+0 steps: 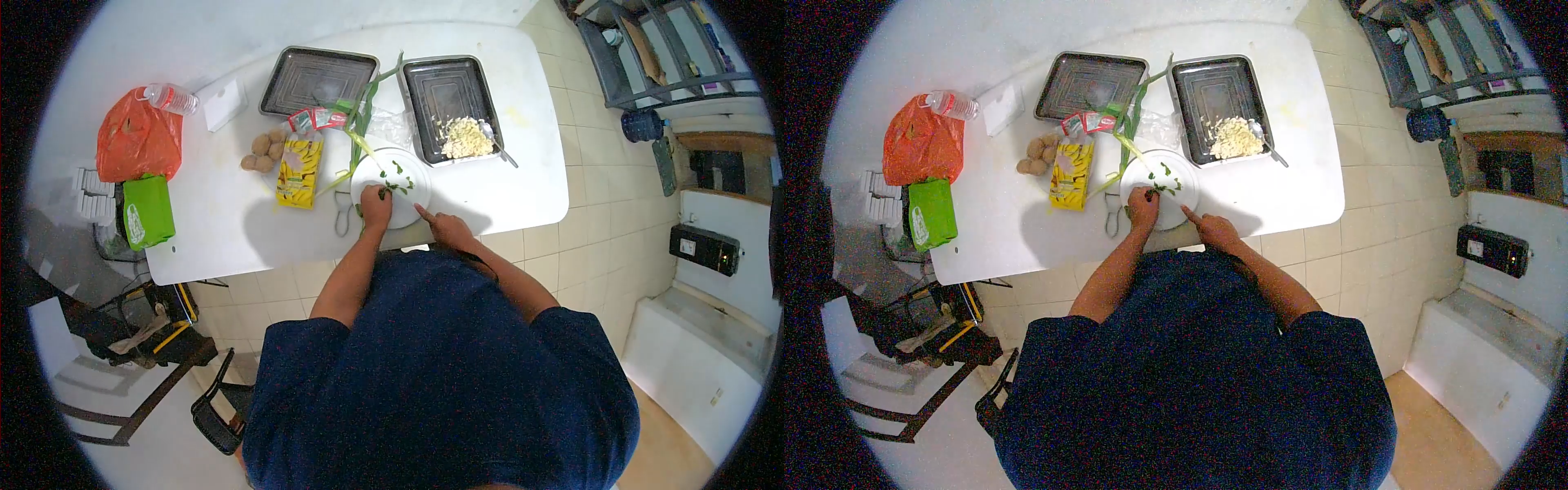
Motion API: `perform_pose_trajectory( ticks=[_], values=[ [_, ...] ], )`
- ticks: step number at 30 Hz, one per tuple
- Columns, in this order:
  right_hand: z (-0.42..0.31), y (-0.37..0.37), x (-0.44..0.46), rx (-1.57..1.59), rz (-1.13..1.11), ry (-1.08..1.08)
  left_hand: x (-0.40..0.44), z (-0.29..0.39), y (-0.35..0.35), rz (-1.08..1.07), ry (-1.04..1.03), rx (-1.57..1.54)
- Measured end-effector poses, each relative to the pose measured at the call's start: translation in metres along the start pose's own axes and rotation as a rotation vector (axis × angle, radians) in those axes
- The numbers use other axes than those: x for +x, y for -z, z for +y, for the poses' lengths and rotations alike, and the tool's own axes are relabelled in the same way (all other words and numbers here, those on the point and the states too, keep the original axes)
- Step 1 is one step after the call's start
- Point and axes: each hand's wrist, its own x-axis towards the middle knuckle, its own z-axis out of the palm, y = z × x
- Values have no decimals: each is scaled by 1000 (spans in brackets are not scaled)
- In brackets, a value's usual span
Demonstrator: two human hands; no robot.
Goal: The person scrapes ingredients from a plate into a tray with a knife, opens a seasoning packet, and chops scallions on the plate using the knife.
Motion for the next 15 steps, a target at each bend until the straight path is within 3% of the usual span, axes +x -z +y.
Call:
perform_pose_trajectory(
  ticks=[15],
  values=[
    [-5, -4, -1, -68, 59, -37, 6, 23, 10, -83, 86, 75]
  ],
)
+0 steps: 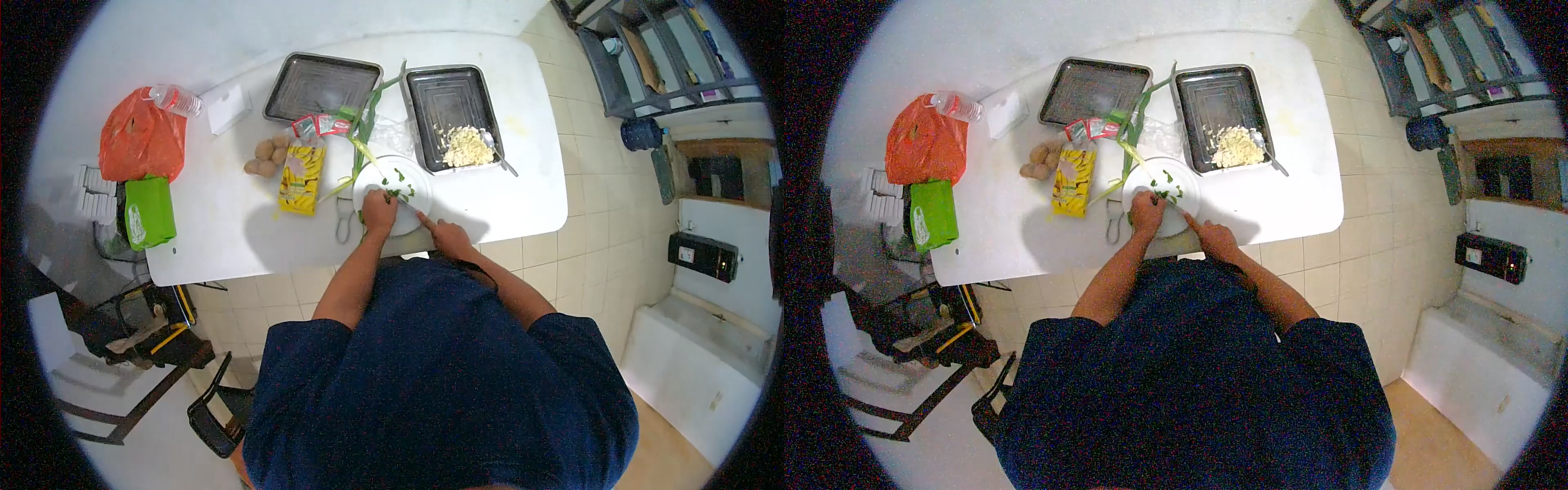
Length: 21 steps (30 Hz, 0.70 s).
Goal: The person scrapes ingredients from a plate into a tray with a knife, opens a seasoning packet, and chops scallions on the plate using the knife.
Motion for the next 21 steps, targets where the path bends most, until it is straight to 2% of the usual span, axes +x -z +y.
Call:
perform_pose_trajectory(
  ticks=[5, 8, 11, 14, 17, 21],
  values=[
    [3, -2, 6, 8, 30, -45, 1, -14, -8, 19, -101, -5],
    [8, -1, 4, 122, 51, -90, -3, -8, 1, 50, -97, -61],
    [11, 3, 1, 153, 113, -92, 1, -3, 7, 108, -317, -60],
    [13, 3, 1, 158, 168, -64, 6, -2, 1, 81, -356, 18],
    [11, 4, 2, 117, 86, -49, 2, 3, 5, 119, -351, -16],
    [15, 3, 0, 128, 81, -41, -9, 20, 25, 142, -362, 40]
  ],
)
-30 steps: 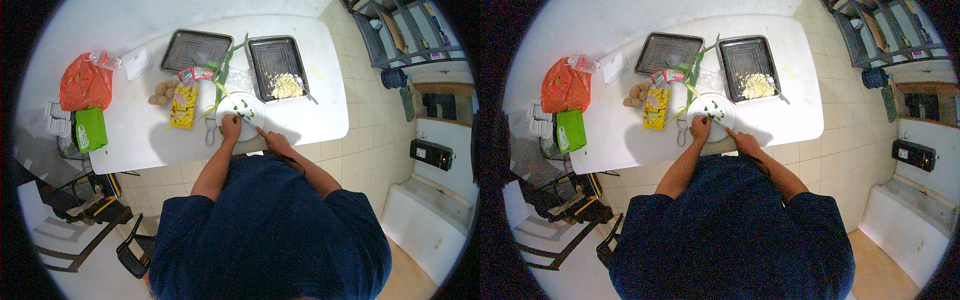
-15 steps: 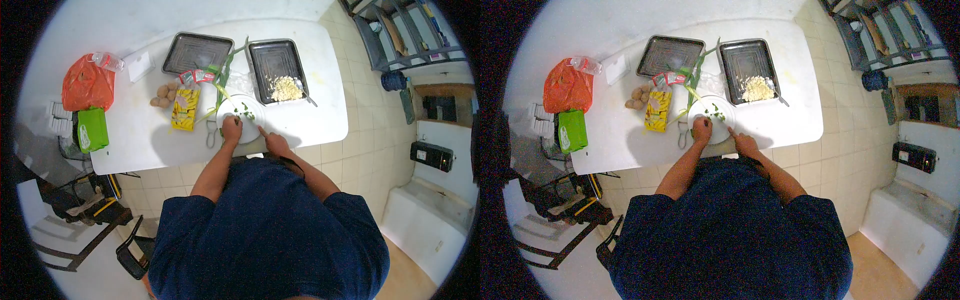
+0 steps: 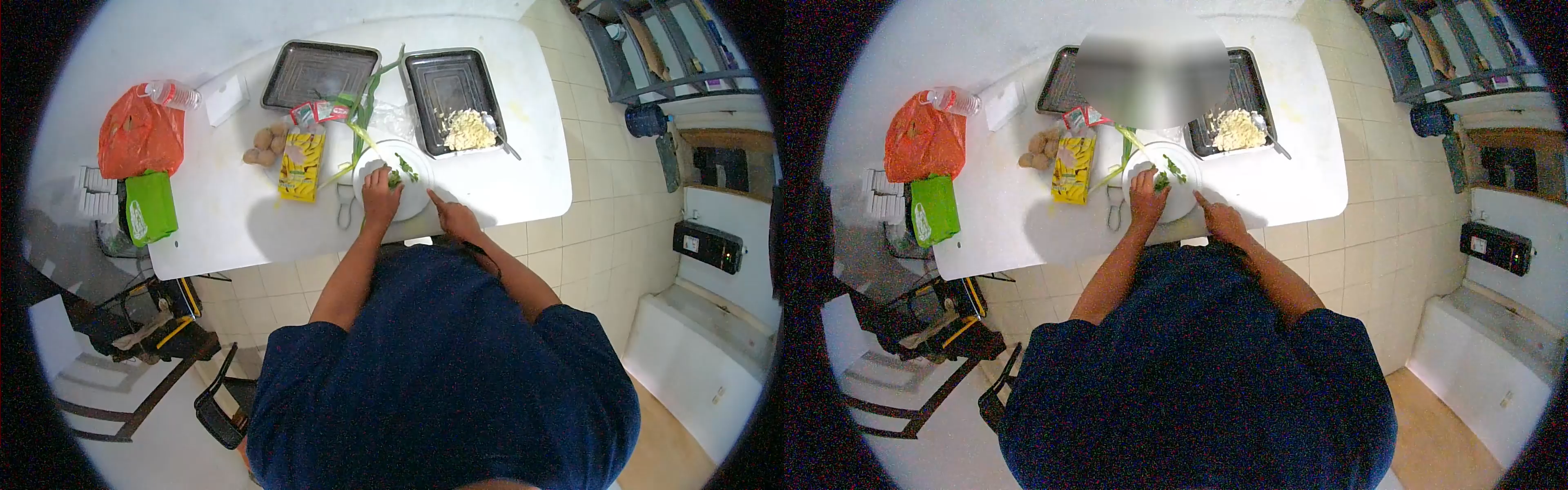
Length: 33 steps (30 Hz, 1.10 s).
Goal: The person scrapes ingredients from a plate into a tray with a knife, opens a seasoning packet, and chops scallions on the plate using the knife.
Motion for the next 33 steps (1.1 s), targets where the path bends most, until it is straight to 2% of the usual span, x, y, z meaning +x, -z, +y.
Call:
perform_pose_trajectory(
  ticks=[6, 9, 12, 24, 33],
  values=[
    [2, 0, 1, 10, -18, 46, -13, -25, -12, -80, -112, -35],
    [-3, 1, 4, 19, -54, 53, -14, -31, -17, -167, -100, 30],
    [-5, 0, 5, 14, -61, 38, -14, -30, -22, -125, -104, 62],
    [-3, -2, 10, -43, -72, 34, -10, -29, -20, -252, -80, 114],
    [-5, -3, 16, -3, -79, 18, -11, -33, -20, -251, -139, 127]
  ],
)
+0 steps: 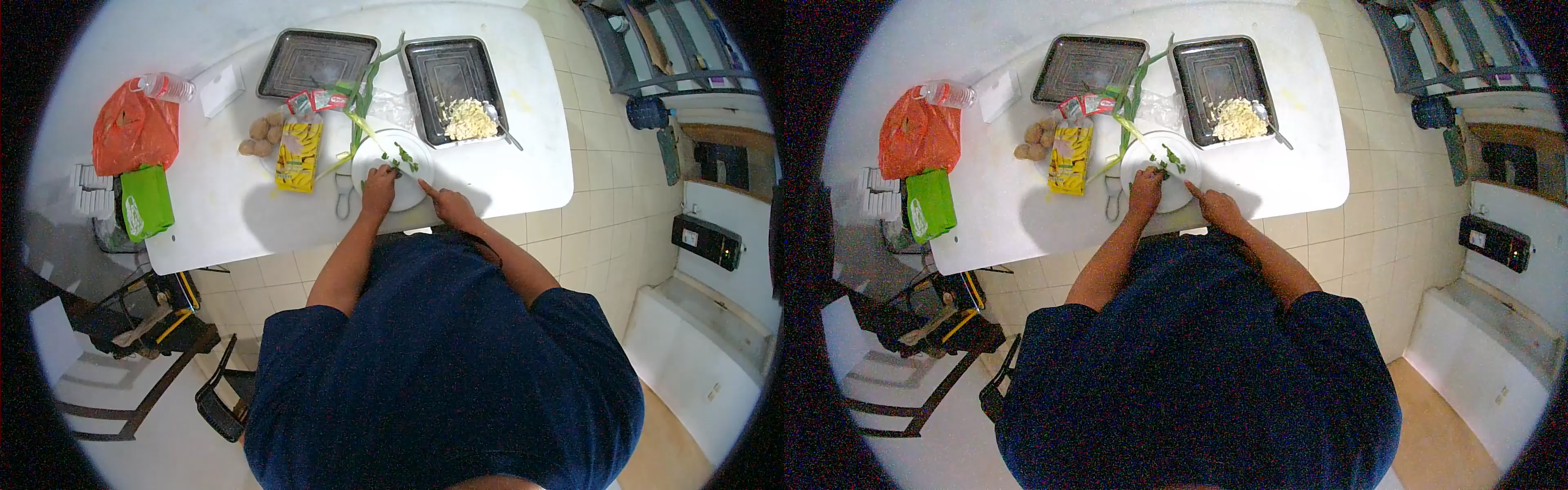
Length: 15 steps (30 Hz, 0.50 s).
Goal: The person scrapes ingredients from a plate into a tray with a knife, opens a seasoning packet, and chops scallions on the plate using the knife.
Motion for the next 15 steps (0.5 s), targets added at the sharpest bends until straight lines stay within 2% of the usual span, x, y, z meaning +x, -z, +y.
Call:
perform_pose_trajectory(
  ticks=[6, 8, 12, 15],
  values=[
    [6, -4, 9, -33, 69, 27, 2, 3, 4, -103, 42, 9],
    [10, 0, 22, -64, 111, 17, 0, 2, 4, -88, -10, 9],
    [13, 16, 24, -63, 54, 11, -15, 3, 9, -208, -36, 71],
    [14, 15, 15, -50, 67, 79, -29, 11, 9, -128, -86, 199]
  ],
)
